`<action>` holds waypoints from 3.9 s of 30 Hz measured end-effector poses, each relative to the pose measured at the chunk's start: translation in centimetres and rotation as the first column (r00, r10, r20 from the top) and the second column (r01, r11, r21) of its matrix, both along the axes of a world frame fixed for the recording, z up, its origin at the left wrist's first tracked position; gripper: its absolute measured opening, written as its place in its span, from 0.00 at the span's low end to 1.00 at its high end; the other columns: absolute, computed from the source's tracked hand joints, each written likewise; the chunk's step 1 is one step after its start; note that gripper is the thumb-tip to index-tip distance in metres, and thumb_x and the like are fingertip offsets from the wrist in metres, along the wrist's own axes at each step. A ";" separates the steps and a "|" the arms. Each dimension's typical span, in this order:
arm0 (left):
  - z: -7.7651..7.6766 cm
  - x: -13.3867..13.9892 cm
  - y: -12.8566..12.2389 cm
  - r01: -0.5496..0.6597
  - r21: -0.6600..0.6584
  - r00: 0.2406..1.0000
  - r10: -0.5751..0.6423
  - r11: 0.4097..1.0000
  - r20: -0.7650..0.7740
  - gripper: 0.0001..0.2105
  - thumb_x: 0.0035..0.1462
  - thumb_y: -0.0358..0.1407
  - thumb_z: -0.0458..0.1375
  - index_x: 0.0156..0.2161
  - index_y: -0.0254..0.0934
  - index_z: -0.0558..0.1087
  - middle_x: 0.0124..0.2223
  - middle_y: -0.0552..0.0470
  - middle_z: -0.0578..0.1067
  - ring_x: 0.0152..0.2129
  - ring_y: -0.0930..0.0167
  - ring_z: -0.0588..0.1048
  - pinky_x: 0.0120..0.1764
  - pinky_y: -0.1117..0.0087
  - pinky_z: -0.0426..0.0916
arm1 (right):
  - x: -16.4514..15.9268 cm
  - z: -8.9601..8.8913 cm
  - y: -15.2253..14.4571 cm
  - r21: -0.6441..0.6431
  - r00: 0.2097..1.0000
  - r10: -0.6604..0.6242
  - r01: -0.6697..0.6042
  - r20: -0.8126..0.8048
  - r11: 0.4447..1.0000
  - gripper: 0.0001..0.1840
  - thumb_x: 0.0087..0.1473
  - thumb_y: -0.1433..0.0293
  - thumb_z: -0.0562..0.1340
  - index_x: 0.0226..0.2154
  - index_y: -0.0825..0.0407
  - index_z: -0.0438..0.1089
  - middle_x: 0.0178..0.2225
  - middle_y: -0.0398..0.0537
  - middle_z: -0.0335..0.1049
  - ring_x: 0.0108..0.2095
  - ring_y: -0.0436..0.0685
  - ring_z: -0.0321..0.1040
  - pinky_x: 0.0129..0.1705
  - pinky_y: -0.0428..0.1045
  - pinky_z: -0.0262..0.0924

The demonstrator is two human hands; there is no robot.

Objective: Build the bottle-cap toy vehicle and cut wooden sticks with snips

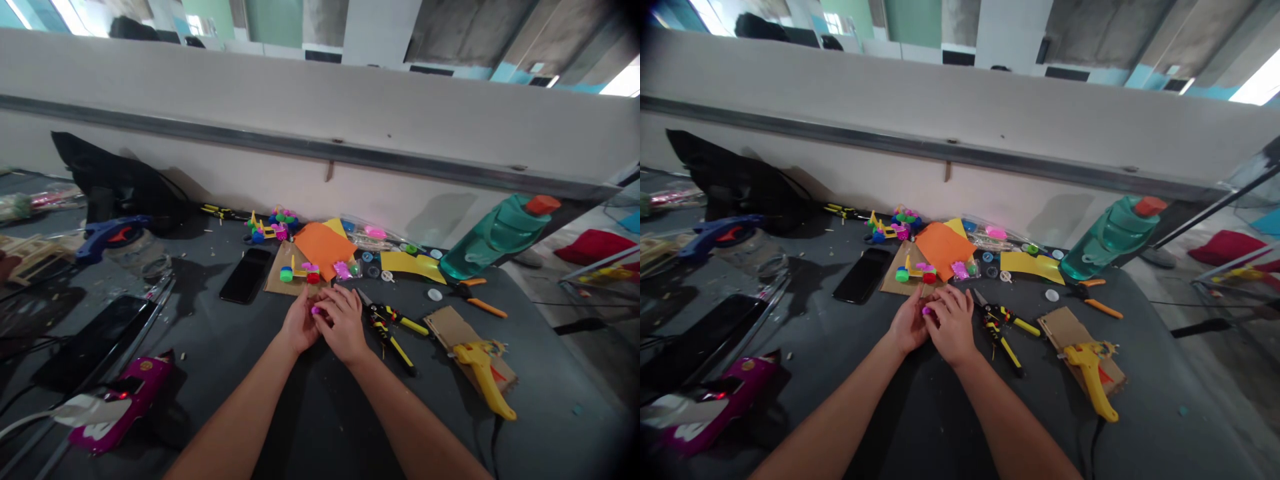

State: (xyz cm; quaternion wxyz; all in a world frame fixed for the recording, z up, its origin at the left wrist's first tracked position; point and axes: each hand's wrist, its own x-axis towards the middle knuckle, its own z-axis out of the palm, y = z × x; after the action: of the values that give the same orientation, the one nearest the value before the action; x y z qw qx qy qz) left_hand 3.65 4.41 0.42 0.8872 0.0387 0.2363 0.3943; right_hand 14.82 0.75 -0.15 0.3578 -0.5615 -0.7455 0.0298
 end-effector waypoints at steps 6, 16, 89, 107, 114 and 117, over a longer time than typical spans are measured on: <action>0.2 0.2 0.0 -0.001 -0.012 1.000 0.001 1.000 0.005 0.22 0.61 0.46 0.42 0.33 0.29 0.71 0.23 0.48 0.71 0.19 0.72 0.72 0.23 0.73 0.68 | 0.3 -0.2 0.1 0.000 1.000 0.013 -0.013 -0.003 1.000 0.12 0.48 0.62 0.62 0.39 0.44 0.70 0.49 0.44 0.67 0.55 0.61 0.52 0.60 0.63 0.32; 0.3 -0.1 0.0 0.035 -0.003 0.999 -0.035 0.999 0.027 0.23 0.60 0.47 0.41 0.36 0.30 0.71 0.28 0.45 0.73 0.23 0.69 0.74 0.23 0.73 0.69 | 0.2 -0.1 0.2 -0.002 1.000 -0.019 0.019 -0.004 1.000 0.06 0.51 0.64 0.60 0.33 0.45 0.71 0.48 0.43 0.67 0.56 0.59 0.51 0.60 0.62 0.32; -0.4 0.7 -1.0 0.030 0.291 0.953 0.061 0.956 -0.297 0.04 0.52 0.30 0.59 0.32 0.29 0.73 0.30 0.45 0.77 0.27 0.71 0.76 0.32 0.73 0.71 | 2.5 -0.5 1.2 0.112 0.992 0.039 -0.025 -0.123 0.993 0.13 0.47 0.72 0.60 0.38 0.46 0.70 0.45 0.45 0.69 0.52 0.60 0.57 0.57 0.62 0.45; -0.4 0.7 -1.0 0.033 0.285 0.956 0.053 0.958 -0.288 0.05 0.51 0.31 0.60 0.31 0.29 0.73 0.30 0.45 0.77 0.27 0.72 0.75 0.33 0.72 0.71 | 2.8 -0.5 1.3 0.118 0.990 0.038 -0.023 -0.134 0.993 0.11 0.48 0.70 0.60 0.37 0.46 0.70 0.45 0.46 0.69 0.53 0.60 0.56 0.57 0.62 0.45; -0.4 0.7 -1.0 0.018 0.287 0.956 0.067 0.958 -0.286 0.04 0.50 0.31 0.60 0.30 0.29 0.73 0.27 0.48 0.76 0.25 0.74 0.74 0.31 0.74 0.71 | 2.9 -0.7 1.4 0.119 0.993 0.063 -0.051 -0.098 0.992 0.12 0.50 0.70 0.59 0.39 0.45 0.70 0.45 0.45 0.69 0.53 0.59 0.56 0.58 0.62 0.43; -0.3 0.7 -1.0 0.020 0.272 0.956 0.061 0.962 -0.286 0.04 0.50 0.30 0.60 0.30 0.29 0.73 0.27 0.48 0.75 0.25 0.74 0.74 0.32 0.74 0.71 | 2.8 -0.7 1.4 0.113 0.992 0.049 -0.036 -0.114 0.993 0.11 0.49 0.69 0.60 0.38 0.45 0.70 0.45 0.45 0.69 0.53 0.60 0.56 0.57 0.62 0.44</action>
State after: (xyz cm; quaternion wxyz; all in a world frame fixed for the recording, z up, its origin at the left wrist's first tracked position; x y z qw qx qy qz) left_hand 4.39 3.44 0.13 0.8248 0.2153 0.3087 0.4220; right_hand 17.66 2.14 -0.84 0.4307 -0.5220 -0.7357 0.0289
